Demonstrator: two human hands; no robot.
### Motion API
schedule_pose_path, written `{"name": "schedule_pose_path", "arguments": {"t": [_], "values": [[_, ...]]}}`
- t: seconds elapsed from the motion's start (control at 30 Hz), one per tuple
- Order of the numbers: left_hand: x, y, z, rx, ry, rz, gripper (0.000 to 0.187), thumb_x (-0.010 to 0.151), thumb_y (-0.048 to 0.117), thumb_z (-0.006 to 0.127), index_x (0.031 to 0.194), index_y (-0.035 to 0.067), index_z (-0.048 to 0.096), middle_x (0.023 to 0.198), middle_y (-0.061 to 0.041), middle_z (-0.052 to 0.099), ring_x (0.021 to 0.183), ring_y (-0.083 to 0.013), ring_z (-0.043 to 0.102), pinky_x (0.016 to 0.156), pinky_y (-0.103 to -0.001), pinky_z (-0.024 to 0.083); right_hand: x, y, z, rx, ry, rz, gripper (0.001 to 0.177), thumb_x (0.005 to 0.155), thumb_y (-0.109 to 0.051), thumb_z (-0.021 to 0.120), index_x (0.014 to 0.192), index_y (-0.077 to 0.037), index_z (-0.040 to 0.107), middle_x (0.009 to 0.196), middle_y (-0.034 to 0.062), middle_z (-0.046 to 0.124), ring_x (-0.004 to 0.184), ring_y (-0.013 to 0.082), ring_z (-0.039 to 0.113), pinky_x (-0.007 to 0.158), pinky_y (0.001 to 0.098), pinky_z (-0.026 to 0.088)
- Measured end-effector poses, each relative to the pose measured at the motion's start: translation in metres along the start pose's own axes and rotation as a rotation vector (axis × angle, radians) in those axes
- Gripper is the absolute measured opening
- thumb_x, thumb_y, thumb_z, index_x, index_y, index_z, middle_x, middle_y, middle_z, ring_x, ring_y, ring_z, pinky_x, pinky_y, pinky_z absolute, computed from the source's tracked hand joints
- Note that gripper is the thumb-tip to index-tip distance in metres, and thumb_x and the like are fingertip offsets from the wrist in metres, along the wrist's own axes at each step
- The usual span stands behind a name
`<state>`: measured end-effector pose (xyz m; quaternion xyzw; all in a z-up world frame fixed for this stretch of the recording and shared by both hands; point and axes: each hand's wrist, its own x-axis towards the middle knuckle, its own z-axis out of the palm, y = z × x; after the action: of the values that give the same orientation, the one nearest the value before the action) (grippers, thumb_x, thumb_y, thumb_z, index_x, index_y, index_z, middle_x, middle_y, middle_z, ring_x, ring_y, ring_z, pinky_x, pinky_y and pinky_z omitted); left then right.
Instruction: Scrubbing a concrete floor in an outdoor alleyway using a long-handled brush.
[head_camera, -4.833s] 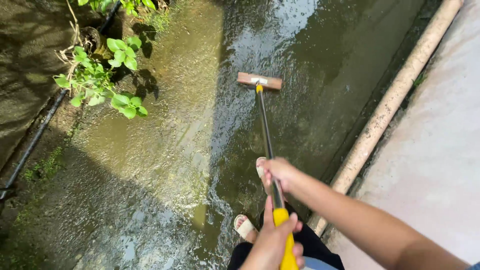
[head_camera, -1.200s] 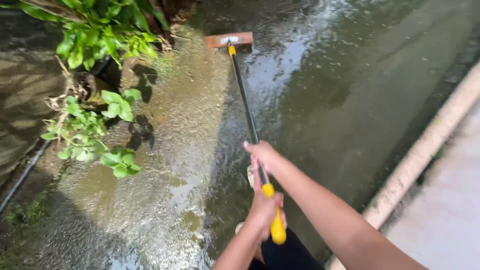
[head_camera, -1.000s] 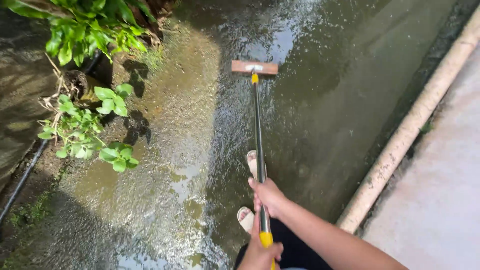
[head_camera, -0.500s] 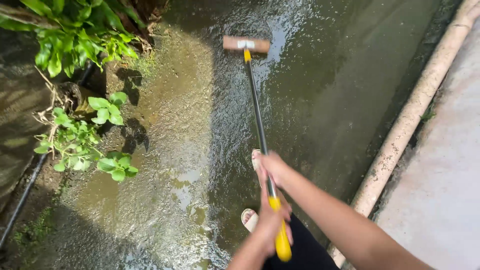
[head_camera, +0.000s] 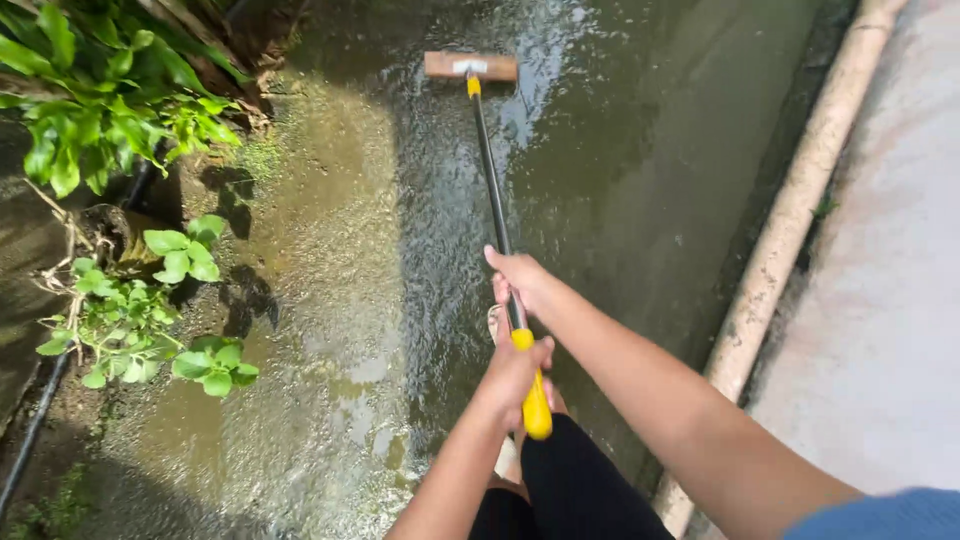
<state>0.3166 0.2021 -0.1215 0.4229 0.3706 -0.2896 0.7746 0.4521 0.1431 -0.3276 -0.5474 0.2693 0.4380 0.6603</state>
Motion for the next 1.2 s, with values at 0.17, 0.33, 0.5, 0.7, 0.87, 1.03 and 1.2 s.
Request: {"name": "schedule_pose_path", "arguments": {"t": [0.17, 0.33, 0.5, 0.7, 0.87, 1.03, 1.2], "values": [[-0.132, -0.065, -0.005, -0.102, -0.073, -0.205, 0.102, 0.092, 0.008, 0.063, 0.156, 0.06, 0.003, 0.085, -0.011, 0.053, 0.042, -0.0251, 0.051, 0.033, -0.042, 0.043, -0.219, 0.031, 0.031, 0.429, -0.026, 0.235, 0.043, 0.098, -0.044, 0.067, 0.076, -0.015, 0.045, 0.054, -0.0055, 0.042, 0.039, 0.0063, 0.035, 0.034, 0.0241, 0.031], [-0.17, -0.049, -0.001, -0.171, -0.028, -0.289, 0.09, 0.092, 0.01, 0.065, 0.157, 0.053, 0.019, 0.088, -0.01, 0.056, 0.038, -0.0252, 0.047, 0.035, -0.042, 0.042, -0.225, 0.066, 0.035, 0.507, 0.065, 0.25, 0.03, 0.101, -0.038, 0.065, 0.089, -0.018, 0.047, 0.059, -0.0026, 0.043, 0.044, 0.0098, 0.038, 0.04, 0.0278, 0.035], [-0.04, -0.049, 0.007, -0.102, -0.094, -0.104, 0.088, 0.092, 0.009, 0.064, 0.16, 0.049, 0.025, 0.084, -0.007, 0.054, 0.04, -0.0179, 0.048, 0.034, -0.036, 0.041, -0.064, 0.044, -0.035, 0.442, -0.002, 0.134, 0.042, 0.099, -0.045, 0.065, 0.082, -0.014, 0.043, 0.057, -0.0008, 0.04, 0.04, 0.0121, 0.035, 0.036, 0.0287, 0.034], [0.061, -0.035, 0.054, -0.193, -0.204, -0.037, 0.072, 0.099, 0.012, 0.063, 0.156, 0.035, 0.025, 0.087, -0.006, 0.054, 0.048, -0.0174, 0.049, 0.039, -0.035, 0.045, -0.048, -0.035, -0.088, 0.398, -0.043, 0.008, 0.037, 0.1, -0.042, 0.066, 0.084, -0.014, 0.048, 0.06, -0.0031, 0.044, 0.044, 0.0063, 0.037, 0.038, 0.0223, 0.033], [-0.113, -0.029, 0.11, -0.212, -0.099, -0.286, 0.083, 0.096, 0.012, 0.055, 0.151, 0.06, 0.017, 0.086, -0.011, 0.056, 0.046, -0.0243, 0.05, 0.04, -0.042, 0.046, -0.194, 0.004, -0.09, 0.535, -0.218, 0.047, 0.04, 0.096, -0.044, 0.066, 0.077, -0.015, 0.047, 0.057, -0.0031, 0.045, 0.041, 0.0084, 0.036, 0.036, 0.0245, 0.034], [-0.129, -0.053, 0.094, -0.225, -0.165, -0.348, 0.099, 0.096, 0.005, 0.064, 0.156, 0.062, 0.009, 0.092, -0.01, 0.06, 0.046, -0.0266, 0.054, 0.042, -0.045, 0.048, -0.22, 0.039, -0.081, 0.713, -0.014, 0.179, 0.038, 0.1, -0.041, 0.063, 0.082, -0.009, 0.051, 0.06, -0.0031, 0.044, 0.044, 0.0071, 0.037, 0.038, 0.0234, 0.033], [0.016, -0.036, 0.069, -0.078, -0.177, -0.19, 0.088, 0.095, 0.012, 0.068, 0.157, 0.05, 0.02, 0.088, -0.007, 0.056, 0.044, -0.0213, 0.05, 0.038, -0.04, 0.045, -0.102, -0.011, -0.102, 0.501, -0.084, -0.114, 0.043, 0.101, -0.045, 0.06, 0.077, -0.012, 0.045, 0.055, 0.0002, 0.041, 0.043, 0.0132, 0.04, 0.038, 0.0292, 0.037]]}}
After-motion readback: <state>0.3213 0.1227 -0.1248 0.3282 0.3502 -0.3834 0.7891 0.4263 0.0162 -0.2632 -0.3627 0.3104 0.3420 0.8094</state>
